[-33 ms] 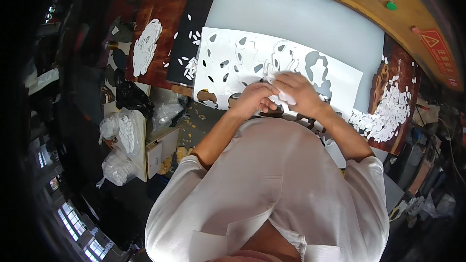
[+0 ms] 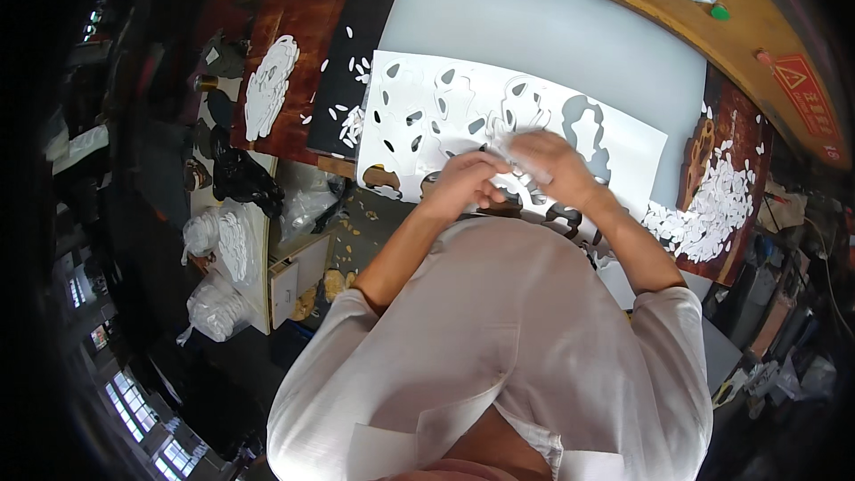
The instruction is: The person peels small white sticker cutouts from a large white backing sheet on a workbench. They use a wooden handle tool to assist in lifting edges and separate the cutouts by hand, stacking them on the table. The person then removes the used backing sheet and places a new one on the workbench to continue.
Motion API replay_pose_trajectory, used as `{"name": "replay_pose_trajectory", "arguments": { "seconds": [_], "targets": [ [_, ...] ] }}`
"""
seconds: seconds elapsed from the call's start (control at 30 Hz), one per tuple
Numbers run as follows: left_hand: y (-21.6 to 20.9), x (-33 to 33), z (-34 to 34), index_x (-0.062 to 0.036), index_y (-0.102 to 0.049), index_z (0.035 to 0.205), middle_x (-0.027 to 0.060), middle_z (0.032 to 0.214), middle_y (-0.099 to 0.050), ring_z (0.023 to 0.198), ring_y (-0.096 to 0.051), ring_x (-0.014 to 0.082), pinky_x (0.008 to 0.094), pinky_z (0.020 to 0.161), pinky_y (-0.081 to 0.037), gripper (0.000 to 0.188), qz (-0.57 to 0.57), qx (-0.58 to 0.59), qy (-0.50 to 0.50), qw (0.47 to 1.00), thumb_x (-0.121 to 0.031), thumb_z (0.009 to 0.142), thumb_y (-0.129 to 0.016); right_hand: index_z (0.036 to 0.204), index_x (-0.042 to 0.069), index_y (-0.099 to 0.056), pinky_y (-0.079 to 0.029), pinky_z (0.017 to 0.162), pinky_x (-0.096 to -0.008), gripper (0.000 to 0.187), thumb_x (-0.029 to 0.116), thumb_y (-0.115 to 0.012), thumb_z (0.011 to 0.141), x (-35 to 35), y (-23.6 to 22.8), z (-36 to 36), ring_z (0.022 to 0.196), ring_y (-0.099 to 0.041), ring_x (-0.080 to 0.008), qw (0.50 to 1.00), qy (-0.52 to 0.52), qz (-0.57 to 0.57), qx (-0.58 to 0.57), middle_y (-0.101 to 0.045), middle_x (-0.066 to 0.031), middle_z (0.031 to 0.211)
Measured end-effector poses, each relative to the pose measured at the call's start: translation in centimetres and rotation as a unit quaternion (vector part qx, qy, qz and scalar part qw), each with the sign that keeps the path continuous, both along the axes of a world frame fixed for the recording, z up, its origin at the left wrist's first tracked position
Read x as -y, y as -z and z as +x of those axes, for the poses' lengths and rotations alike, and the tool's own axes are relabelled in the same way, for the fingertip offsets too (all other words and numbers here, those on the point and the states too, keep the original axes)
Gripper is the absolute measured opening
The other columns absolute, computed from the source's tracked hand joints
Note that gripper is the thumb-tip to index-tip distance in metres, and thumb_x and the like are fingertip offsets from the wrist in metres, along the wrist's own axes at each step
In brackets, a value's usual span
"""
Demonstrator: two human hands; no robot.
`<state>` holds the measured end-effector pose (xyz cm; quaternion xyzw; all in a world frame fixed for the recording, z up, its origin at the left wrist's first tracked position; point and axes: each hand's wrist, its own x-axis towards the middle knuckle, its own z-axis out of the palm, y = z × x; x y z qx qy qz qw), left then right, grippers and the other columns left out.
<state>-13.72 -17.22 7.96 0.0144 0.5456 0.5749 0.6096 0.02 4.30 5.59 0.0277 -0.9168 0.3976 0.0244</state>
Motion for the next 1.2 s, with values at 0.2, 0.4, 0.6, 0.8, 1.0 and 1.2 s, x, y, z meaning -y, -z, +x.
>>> {"name": "replay_pose_trajectory", "arguments": {
  "seconds": [0.2,0.4,0.6,0.8,1.0,1.2],
  "targets": [
    [-0.1,6.1,-1.7,-0.0034,-0.072,0.111,0.0053,0.099,-0.074,0.077,-0.078,0.0181,0.0281,0.055,-0.056,0.021,-0.205,-0.066,-0.022,0.976,-0.021,0.102,-0.065,0.106,0.003,-0.073,-0.047,0.064,-0.0318,0.027,0.029,-0.073,0.103,-12.8,-6.8,-4.4,0.072,-0.057,-0.0118,0.765,0.549,-0.307,-0.141,-0.062,-0.0002,0.087],
    [2.2,6.0,-1.1,-0.0022,-0.071,0.11,0.0063,0.097,-0.072,0.073,-0.077,0.0178,0.0283,0.054,-0.057,0.021,-0.119,0.038,-0.112,0.986,-0.019,0.1,-0.064,0.134,0.0,-0.068,-0.058,0.083,-0.0309,0.035,0.021,-0.068,0.106,-11.5,-14.0,-6.5,0.1,-0.071,-0.0174,0.89,0.395,-0.043,-0.222,-0.075,-0.0049,0.105],
    [2.4,5.2,-3.2,0.0,-0.07,0.101,0.0052,0.082,-0.065,0.059,-0.062,0.0144,0.0278,0.05,-0.045,0.02,-0.044,0.076,-0.075,0.993,-0.017,0.093,-0.065,0.155,0.011,-0.056,-0.03,0.13,-0.0514,0.079,0.004,-0.081,0.08,4.5,-3.9,-7.7,0.156,-0.039,-0.0368,0.973,-0.143,0.115,0.138,-0.05,-0.0141,0.163],
    [0.6,4.6,-4.7,-0.0014,-0.067,0.094,0.007,0.081,-0.067,0.061,-0.065,0.0184,0.0313,0.049,-0.044,0.017,-0.039,0.102,-0.024,0.994,-0.017,0.089,-0.069,0.145,0.01,-0.065,-0.039,0.121,-0.0506,0.064,0.015,-0.085,0.084,4.4,0.3,-4.8,0.143,-0.054,-0.0315,0.988,-0.088,0.124,-0.002,-0.065,-0.0073,0.149],
    [-0.6,10.0,-7.4,-0.0021,-0.07,0.098,0.0124,0.1,-0.077,0.073,-0.073,0.02,0.0338,0.051,-0.052,0.019,-0.207,-0.186,0.103,0.955,-0.02,0.098,-0.064,0.113,0.0,-0.078,-0.055,0.082,-0.0334,0.046,0.045,-0.074,0.101,-0.3,-3.2,-8.8,0.094,-0.068,-0.015,0.844,0.458,-0.238,0.142,-0.076,-0.0079,0.101],
    [2.4,12.3,-10.2,-0.0045,-0.071,0.104,0.0047,0.087,-0.073,0.068,-0.074,0.0152,0.0271,0.049,-0.051,0.024,-0.177,-0.154,-0.059,0.97,-0.028,0.101,-0.067,0.119,-0.002,-0.073,-0.051,0.074,-0.0285,0.037,0.032,-0.071,0.105,-10.4,-12.5,-11.6,0.087,-0.065,-0.0095,0.792,0.455,-0.288,-0.287,-0.074,-0.003,0.103]
  ]
}}
